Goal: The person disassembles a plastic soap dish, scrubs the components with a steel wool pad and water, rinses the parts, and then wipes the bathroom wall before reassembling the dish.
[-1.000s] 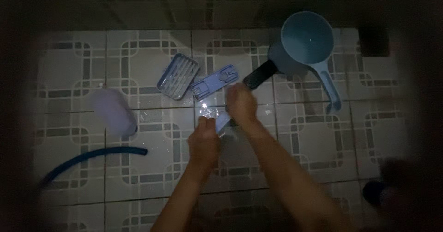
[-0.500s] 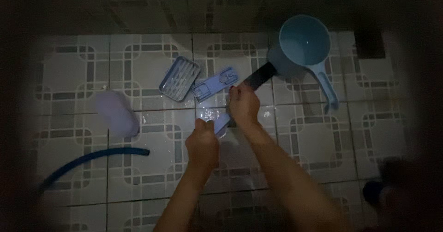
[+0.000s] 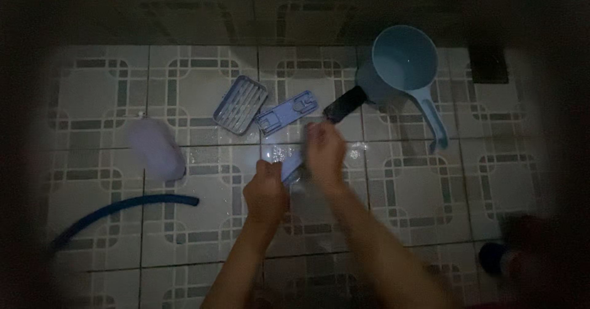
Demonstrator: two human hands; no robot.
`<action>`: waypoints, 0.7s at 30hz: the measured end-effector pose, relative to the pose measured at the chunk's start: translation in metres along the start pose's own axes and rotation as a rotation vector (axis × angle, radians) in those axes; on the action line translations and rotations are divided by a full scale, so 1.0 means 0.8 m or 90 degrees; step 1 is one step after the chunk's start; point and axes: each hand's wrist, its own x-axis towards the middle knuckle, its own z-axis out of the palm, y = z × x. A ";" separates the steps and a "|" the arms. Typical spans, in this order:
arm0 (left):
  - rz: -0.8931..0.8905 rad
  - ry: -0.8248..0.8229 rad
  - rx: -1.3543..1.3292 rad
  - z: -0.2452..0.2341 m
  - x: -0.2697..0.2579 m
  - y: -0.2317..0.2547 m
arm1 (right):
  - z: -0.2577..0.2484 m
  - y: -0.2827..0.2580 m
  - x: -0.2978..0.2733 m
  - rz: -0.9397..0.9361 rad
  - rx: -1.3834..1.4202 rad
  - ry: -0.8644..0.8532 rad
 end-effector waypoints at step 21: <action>-0.728 -0.117 -1.160 0.015 0.061 -0.112 | -0.045 -0.064 -0.024 -0.013 -0.160 -0.536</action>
